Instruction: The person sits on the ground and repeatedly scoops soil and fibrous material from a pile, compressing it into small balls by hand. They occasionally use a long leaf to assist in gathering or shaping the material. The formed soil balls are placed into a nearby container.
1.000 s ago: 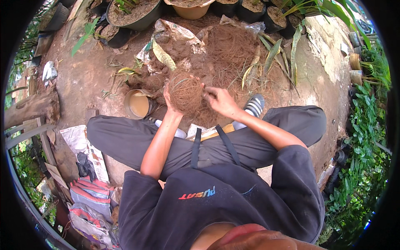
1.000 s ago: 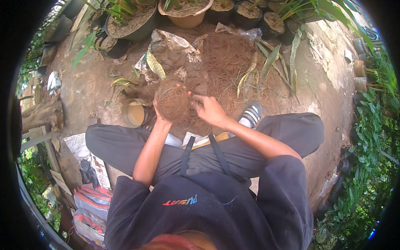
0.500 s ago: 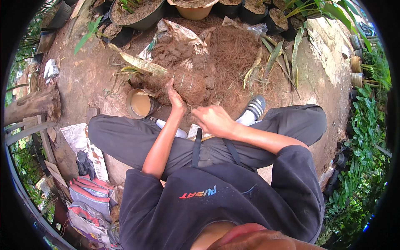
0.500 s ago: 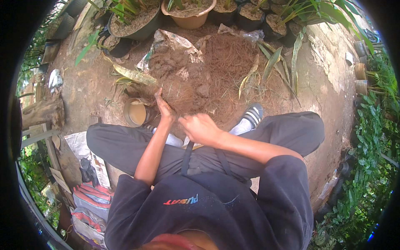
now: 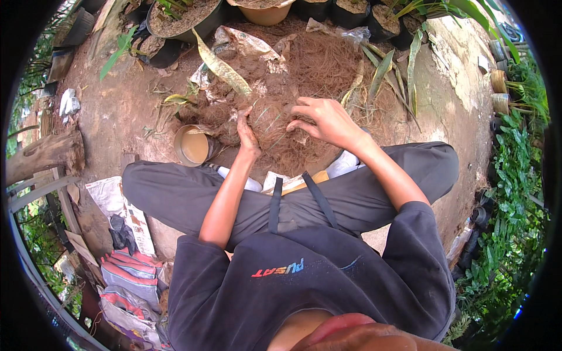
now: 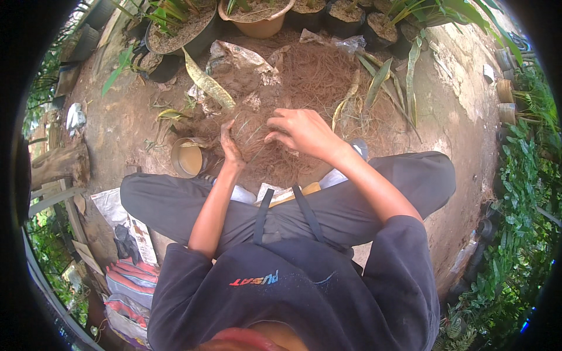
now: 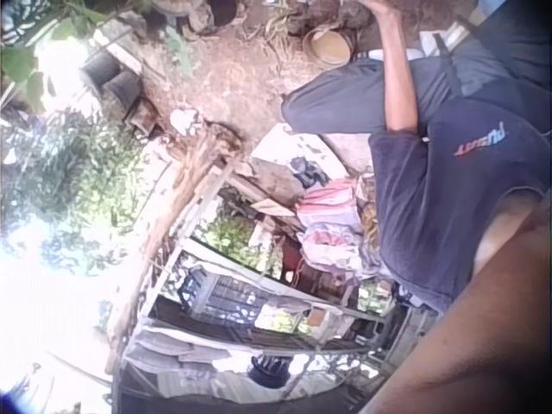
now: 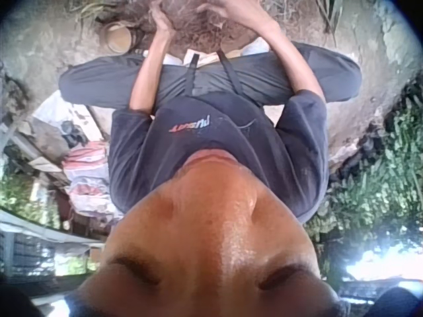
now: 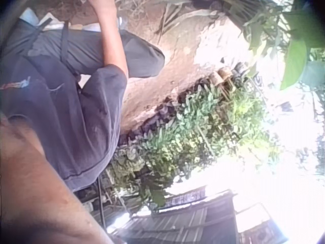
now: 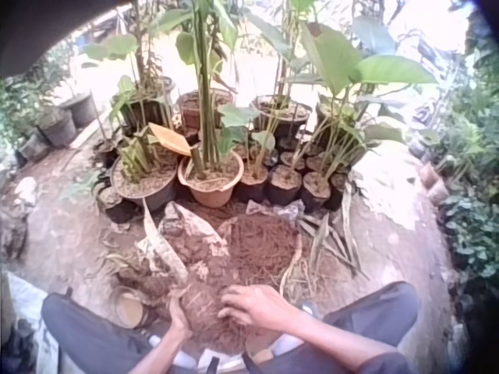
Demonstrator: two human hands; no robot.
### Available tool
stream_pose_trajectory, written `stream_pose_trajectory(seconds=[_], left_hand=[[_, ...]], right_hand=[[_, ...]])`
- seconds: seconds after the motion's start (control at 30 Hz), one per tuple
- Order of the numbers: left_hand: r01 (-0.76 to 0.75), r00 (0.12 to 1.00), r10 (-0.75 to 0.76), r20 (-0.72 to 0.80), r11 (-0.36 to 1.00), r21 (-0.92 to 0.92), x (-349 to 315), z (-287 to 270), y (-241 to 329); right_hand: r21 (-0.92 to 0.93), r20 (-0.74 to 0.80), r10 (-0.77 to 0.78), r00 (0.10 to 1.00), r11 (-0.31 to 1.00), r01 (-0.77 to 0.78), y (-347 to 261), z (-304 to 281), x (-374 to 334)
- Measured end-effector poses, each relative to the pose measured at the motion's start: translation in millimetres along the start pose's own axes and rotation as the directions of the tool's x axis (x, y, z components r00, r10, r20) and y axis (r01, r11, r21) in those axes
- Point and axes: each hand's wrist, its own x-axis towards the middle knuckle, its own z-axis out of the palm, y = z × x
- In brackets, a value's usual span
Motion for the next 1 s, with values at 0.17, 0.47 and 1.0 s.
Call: stream_pose_trajectory(seconds=[0.17, 0.47, 1.0], left_hand=[[0.099, 0.987, -0.084, 0.140, 0.990, -0.103, 0.9, -3.1, 4.4], [0.107, 0.914, 0.117, 0.390, 0.855, -0.508, -0.6, -22.1, -0.6], [-0.129, 0.978, 0.166, 0.125, 0.956, -0.262, 8.2, -29.9, 12.2]], right_hand=[[0.072, -0.067, 0.024, 0.997, 0.997, -0.019, 6.8, -4.7, 1.1], [0.674, 0.257, 0.487, 0.834, 0.528, -0.516, 16.9, 53.8, -2.8], [0.158, 0.204, 0.224, 0.953, 0.953, -0.257, -51.6, 65.5, -25.2]])
